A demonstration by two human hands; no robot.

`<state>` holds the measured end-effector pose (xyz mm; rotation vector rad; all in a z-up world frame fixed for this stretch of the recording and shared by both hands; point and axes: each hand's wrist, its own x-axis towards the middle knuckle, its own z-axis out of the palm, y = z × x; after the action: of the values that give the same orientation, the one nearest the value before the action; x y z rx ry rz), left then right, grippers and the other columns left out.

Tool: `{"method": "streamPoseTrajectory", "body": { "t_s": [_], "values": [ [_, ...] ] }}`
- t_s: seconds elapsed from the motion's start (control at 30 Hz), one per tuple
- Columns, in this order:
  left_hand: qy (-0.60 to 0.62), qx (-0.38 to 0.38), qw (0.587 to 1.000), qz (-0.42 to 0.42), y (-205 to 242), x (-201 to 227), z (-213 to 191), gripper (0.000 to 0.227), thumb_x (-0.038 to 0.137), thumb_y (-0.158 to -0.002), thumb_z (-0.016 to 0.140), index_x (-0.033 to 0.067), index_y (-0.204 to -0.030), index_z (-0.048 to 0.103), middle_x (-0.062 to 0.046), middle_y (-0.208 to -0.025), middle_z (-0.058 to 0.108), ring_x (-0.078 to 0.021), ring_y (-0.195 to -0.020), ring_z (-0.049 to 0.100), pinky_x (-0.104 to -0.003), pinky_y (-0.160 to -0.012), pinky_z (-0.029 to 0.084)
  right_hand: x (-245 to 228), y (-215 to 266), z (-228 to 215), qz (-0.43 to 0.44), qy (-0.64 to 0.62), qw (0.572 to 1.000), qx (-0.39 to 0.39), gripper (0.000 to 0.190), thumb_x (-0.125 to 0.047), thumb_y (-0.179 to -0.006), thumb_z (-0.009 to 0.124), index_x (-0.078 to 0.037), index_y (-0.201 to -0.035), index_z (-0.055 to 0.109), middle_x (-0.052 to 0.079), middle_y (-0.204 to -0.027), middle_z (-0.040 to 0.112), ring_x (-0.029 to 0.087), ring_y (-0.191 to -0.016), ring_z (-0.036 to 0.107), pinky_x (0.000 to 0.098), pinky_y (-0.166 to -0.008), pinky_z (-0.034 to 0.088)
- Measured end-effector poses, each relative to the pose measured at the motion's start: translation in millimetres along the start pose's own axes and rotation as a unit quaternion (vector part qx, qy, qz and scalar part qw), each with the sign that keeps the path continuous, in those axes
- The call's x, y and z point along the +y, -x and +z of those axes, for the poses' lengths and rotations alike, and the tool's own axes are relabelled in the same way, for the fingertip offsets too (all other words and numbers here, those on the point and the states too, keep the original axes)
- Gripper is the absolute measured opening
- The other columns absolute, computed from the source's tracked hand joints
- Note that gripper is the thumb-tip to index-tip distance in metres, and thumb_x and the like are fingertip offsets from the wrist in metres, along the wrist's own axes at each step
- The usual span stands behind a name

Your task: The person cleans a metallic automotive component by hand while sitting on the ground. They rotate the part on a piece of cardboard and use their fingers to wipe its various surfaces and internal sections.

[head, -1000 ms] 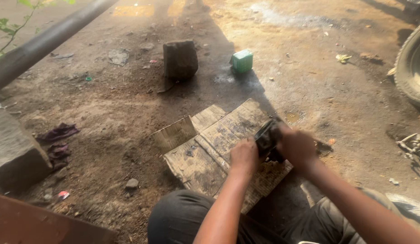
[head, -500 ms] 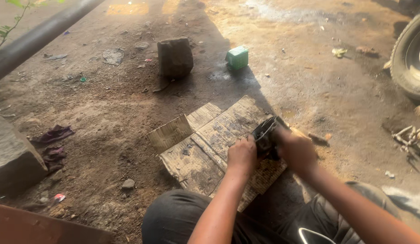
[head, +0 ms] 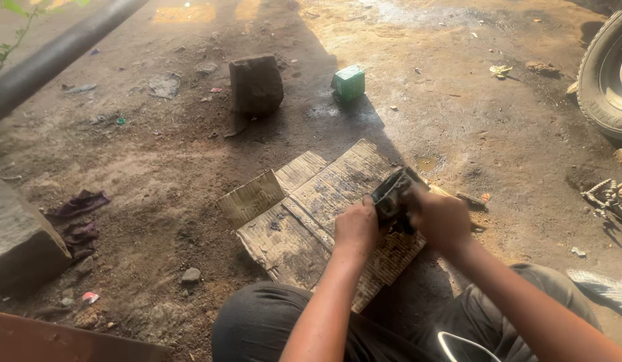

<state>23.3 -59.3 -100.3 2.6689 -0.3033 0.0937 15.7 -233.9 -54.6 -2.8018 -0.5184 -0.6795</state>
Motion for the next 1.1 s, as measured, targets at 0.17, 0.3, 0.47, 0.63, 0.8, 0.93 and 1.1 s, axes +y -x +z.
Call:
{"method": "streamPoseTrajectory", "body": {
  "t_s": [0.17,0.3,0.47,0.63,0.8,0.93,1.1],
  "values": [
    [0.004,0.032,0.999,0.011,2,3,-6,0.051,0.029,-0.087,0.078,-0.0035,-0.120,0.055,-0.017,-0.095,0.070,-0.0306,-0.088,0.071,-0.042,-0.070,0.060,8,3,2,-0.025,-0.008,1.000,0.006,0.021,-0.017,-0.101,0.062,-0.005,-0.086,0.071,0.006,-0.056,0.065,0.010,-0.034,0.050,0.0307,-0.032,0.038],
    [-0.001,-0.004,1.000,0.012,3,2,-9,0.049,0.032,-0.089,0.076,-0.0016,-0.119,0.056,-0.016,-0.097,0.070,-0.0279,-0.088,0.072,-0.039,-0.069,0.062,10,7,7,0.047,-0.045,0.998,0.021,0.013,-0.013,-0.097,0.061,-0.007,-0.093,0.072,0.006,-0.054,0.063,0.011,-0.035,0.051,0.0309,-0.032,0.040],
    [-0.013,0.012,1.000,0.006,5,-3,-10,0.061,0.043,-0.084,0.080,-0.0032,-0.115,0.057,-0.015,-0.097,0.070,-0.0279,-0.089,0.071,-0.040,-0.069,0.060,19,6,7,-0.063,0.047,0.996,0.040,0.020,-0.014,-0.097,0.061,-0.009,-0.080,0.069,0.008,-0.055,0.062,0.015,-0.040,0.052,0.0334,-0.040,0.042],
    [-0.006,0.020,1.000,-0.004,10,4,-13,0.058,0.048,-0.088,0.076,-0.0002,-0.113,0.058,-0.015,-0.093,0.072,-0.0293,-0.087,0.070,-0.044,-0.069,0.059,15,2,10,0.111,-0.144,0.983,-0.001,0.016,-0.013,-0.099,0.058,-0.007,-0.088,0.069,0.004,-0.055,0.063,0.012,-0.035,0.049,0.0320,-0.032,0.039],
    [0.018,-0.051,0.996,-0.068,2,1,-26,0.068,0.052,-0.089,0.072,-0.0049,-0.120,0.051,-0.013,-0.089,0.070,-0.0234,-0.078,0.070,-0.036,-0.062,0.059,-12,10,30,0.228,-0.123,0.966,-0.002,0.018,-0.007,-0.093,0.057,-0.012,-0.106,0.070,0.009,-0.053,0.065,0.011,-0.036,0.049,0.0300,-0.032,0.037],
    [0.045,-0.060,0.993,-0.096,-3,-5,-28,0.062,0.053,-0.093,0.067,-0.0034,-0.116,0.055,-0.011,-0.088,0.070,-0.0210,-0.077,0.071,-0.033,-0.061,0.059,-15,7,34,0.152,-0.161,0.975,0.031,0.021,-0.017,-0.102,0.056,-0.006,-0.091,0.071,0.005,-0.062,0.068,0.009,-0.035,0.051,0.0310,-0.031,0.037],
    [0.006,-0.048,0.997,-0.066,-2,-2,-25,0.072,0.052,-0.093,0.068,-0.0081,-0.127,0.050,-0.015,-0.088,0.070,-0.0236,-0.079,0.070,-0.036,-0.065,0.060,-4,-21,22,0.240,-0.157,0.958,0.007,0.017,-0.021,-0.102,0.059,-0.010,-0.098,0.071,0.011,-0.056,0.066,0.018,-0.037,0.052,0.0380,-0.037,0.040]
  ]
}}
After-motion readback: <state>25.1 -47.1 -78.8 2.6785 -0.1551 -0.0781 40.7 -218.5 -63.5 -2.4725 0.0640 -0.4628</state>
